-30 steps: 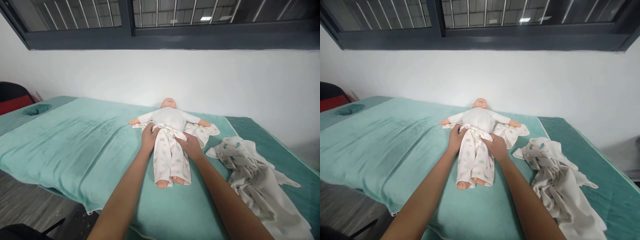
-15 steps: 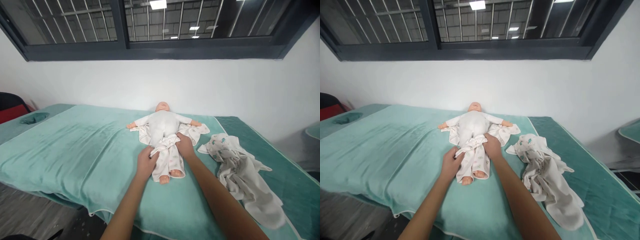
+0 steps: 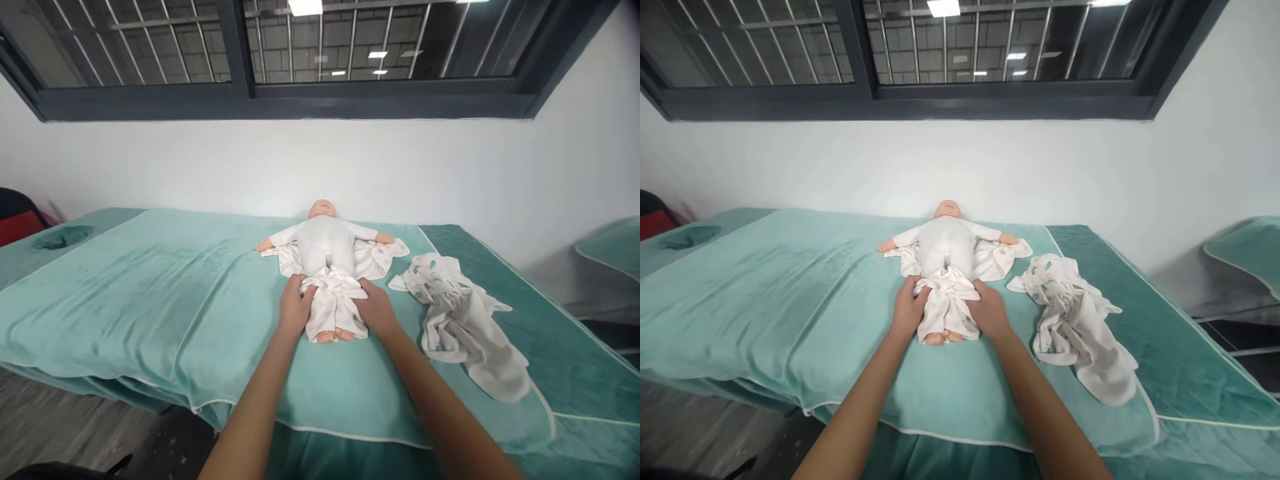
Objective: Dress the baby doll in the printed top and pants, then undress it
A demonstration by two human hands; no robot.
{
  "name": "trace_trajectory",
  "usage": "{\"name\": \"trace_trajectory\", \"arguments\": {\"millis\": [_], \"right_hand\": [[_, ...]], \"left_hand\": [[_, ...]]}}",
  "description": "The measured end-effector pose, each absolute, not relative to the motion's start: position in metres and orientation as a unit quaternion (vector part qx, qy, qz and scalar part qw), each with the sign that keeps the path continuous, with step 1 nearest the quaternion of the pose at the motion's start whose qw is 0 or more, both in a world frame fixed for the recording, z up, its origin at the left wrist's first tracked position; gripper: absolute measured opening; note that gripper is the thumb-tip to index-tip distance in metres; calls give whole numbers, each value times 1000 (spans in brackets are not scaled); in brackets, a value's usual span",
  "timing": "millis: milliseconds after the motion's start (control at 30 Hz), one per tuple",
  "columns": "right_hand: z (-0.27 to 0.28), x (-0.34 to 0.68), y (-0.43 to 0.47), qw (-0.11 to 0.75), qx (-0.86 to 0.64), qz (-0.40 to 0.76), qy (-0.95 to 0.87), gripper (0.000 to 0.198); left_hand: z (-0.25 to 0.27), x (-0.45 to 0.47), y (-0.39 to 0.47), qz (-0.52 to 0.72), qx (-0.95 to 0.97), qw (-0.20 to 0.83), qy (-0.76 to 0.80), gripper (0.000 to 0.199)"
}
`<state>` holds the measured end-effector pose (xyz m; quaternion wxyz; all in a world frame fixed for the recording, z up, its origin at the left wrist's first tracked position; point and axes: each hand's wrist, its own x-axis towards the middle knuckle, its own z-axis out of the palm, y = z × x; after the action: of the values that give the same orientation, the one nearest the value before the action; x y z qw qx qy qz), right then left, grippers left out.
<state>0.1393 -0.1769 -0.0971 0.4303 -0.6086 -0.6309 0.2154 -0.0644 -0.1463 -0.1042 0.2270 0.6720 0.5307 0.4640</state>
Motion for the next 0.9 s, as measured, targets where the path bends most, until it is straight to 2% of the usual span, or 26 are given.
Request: {"name": "trace_trajectory", "arguments": {"millis": [133, 200, 267, 367, 467, 533, 633, 733, 900], "right_hand": [[-96, 134, -191, 458, -581, 268, -617, 19], [-97, 136, -194, 460, -562, 289, -625, 35], [-99, 141, -197, 447, -534, 312, -646, 57], [-102, 151, -205, 405, -482, 349, -694, 90], [-102, 154, -214, 374, -461, 350, -724, 110], [-102, 152, -217, 383, -469, 328, -726, 111], [-100, 145, -220, 411, -485, 298, -712, 95], [-95, 140, -222, 422, -492, 321, -690, 88], [-77, 138, -230, 382, -516, 359, -678, 75]], "left_hand": [[-101, -64, -146, 489, 675, 222, 506, 9], [-100, -66, -149, 506, 679, 232, 479, 10], [-101, -71, -155, 512, 687, 260, 446, 20], [-108, -82, -170, 471, 728, 305, 394, 60], [-116, -89, -187, 393, 790, 305, 358, 108], [-118, -88, -195, 370, 809, 276, 364, 117], [-115, -83, -198, 374, 807, 228, 396, 108], [-107, -80, -197, 365, 815, 204, 402, 101], [-89, -84, -200, 323, 819, 227, 417, 93]]}}
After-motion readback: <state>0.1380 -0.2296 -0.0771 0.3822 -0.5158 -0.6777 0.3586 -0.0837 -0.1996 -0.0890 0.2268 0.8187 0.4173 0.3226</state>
